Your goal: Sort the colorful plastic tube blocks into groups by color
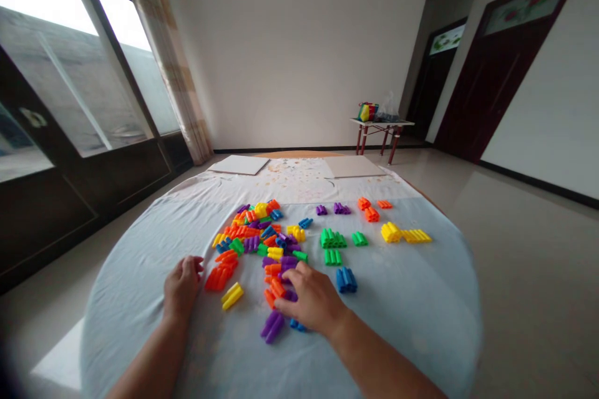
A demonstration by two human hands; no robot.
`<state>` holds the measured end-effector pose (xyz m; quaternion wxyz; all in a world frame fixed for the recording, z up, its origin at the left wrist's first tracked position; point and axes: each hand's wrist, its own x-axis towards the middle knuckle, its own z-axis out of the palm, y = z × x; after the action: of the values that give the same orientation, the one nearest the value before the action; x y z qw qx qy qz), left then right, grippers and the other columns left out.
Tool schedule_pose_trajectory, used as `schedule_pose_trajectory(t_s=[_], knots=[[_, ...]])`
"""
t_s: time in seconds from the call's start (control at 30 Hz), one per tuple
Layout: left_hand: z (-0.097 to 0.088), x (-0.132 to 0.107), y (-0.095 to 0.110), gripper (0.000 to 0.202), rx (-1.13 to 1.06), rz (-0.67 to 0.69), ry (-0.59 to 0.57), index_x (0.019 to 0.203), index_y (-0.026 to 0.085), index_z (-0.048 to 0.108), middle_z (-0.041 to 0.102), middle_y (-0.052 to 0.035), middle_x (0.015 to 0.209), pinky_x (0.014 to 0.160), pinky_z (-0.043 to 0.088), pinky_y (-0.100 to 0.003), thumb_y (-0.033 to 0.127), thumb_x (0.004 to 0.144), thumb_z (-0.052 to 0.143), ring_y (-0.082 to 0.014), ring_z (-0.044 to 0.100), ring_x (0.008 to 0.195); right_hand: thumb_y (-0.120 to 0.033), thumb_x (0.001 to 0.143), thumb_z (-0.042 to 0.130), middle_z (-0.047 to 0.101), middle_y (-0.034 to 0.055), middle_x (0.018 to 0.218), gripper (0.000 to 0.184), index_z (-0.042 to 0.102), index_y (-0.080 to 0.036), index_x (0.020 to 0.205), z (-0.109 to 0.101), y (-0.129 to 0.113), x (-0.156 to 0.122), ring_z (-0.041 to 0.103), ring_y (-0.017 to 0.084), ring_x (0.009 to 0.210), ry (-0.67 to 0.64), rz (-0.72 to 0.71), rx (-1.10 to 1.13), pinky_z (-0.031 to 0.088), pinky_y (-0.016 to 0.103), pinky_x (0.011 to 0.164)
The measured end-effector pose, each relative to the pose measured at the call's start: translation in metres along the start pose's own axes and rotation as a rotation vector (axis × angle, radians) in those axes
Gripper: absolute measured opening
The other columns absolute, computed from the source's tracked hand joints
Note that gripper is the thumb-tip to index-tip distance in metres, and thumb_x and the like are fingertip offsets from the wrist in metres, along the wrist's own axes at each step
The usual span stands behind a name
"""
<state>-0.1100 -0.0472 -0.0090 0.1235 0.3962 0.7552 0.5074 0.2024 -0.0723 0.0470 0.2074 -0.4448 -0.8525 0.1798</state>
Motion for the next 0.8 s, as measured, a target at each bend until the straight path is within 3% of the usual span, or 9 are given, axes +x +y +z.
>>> schedule_pose_trajectory(t_s=[0.1,0.2,0.37,0.47,0.57,0.7,0.8], knots=[[-0.001,0.000,0.000,0.038,0.003,0.000,0.001,0.074,0.020,0.060,0.058,-0.0006,0.060,0.054,0.040,-0.028,0.044,0.079,0.031,-0.0169,0.053,0.056,-0.049,0.060,0.076,0.060,0.0069,0.102,0.061,0.060,-0.023,0.113,0.002,0.001,-0.011,0.061,0.025,0.090,-0.153,0.043,-0.074,0.047,0.035,0.081],[-0.002,0.000,0.001,0.037,0.002,-0.002,-0.003,0.074,0.020,0.060,0.058,-0.0003,0.060,0.054,0.040,-0.028,0.044,0.078,0.032,-0.0166,0.053,0.055,-0.039,0.060,0.078,0.058,0.0072,0.106,0.061,0.058,-0.023,0.115,0.010,0.005,-0.010,0.061,0.025,0.094,-0.196,0.037,-0.059,0.047,0.033,0.084],[-0.003,0.000,0.002,0.037,0.000,-0.013,-0.001,0.074,0.020,0.059,0.058,-0.0010,0.061,0.055,0.041,-0.029,0.044,0.078,0.032,-0.0173,0.054,0.057,-0.033,0.070,0.073,0.060,0.0073,0.103,0.044,0.062,-0.020,0.110,0.017,0.009,0.003,0.061,0.022,0.094,-0.084,0.038,0.050,0.047,0.030,0.085],[-0.002,0.000,0.001,0.037,-0.005,-0.017,-0.004,0.075,0.020,0.059,0.057,-0.0010,0.061,0.055,0.041,-0.029,0.044,0.078,0.032,-0.0175,0.054,0.057,-0.033,0.078,0.065,0.062,0.0052,0.098,0.031,0.063,-0.021,0.106,0.008,0.015,0.012,0.062,0.018,0.087,0.015,0.033,0.103,0.048,0.027,0.078],[-0.002,0.000,0.002,0.037,-0.008,-0.022,-0.012,0.075,0.020,0.059,0.057,-0.0007,0.061,0.054,0.041,-0.029,0.044,0.078,0.032,-0.0171,0.053,0.056,-0.022,0.084,0.054,0.062,0.0077,0.101,0.024,0.062,-0.019,0.107,-0.002,0.026,0.027,0.059,0.020,0.097,0.168,0.077,-0.015,0.045,0.030,0.085],[-0.003,0.001,0.002,0.036,-0.003,-0.023,-0.015,0.076,0.020,0.060,0.058,-0.0007,0.061,0.054,0.041,-0.029,0.044,0.078,0.032,-0.0171,0.053,0.055,-0.009,0.077,0.055,0.064,0.0087,0.102,0.029,0.064,-0.018,0.102,-0.002,0.039,0.043,0.057,0.022,0.102,0.094,0.099,-0.100,0.044,0.033,0.090],[-0.003,0.001,0.002,0.036,-0.001,-0.019,-0.013,0.075,0.020,0.060,0.058,-0.0009,0.061,0.055,0.042,-0.029,0.044,0.078,0.032,-0.0173,0.054,0.056,-0.005,0.074,0.052,0.067,0.0070,0.097,0.030,0.066,-0.018,0.097,0.000,0.041,0.044,0.061,0.019,0.094,0.106,0.084,0.068,0.047,0.030,0.085]])
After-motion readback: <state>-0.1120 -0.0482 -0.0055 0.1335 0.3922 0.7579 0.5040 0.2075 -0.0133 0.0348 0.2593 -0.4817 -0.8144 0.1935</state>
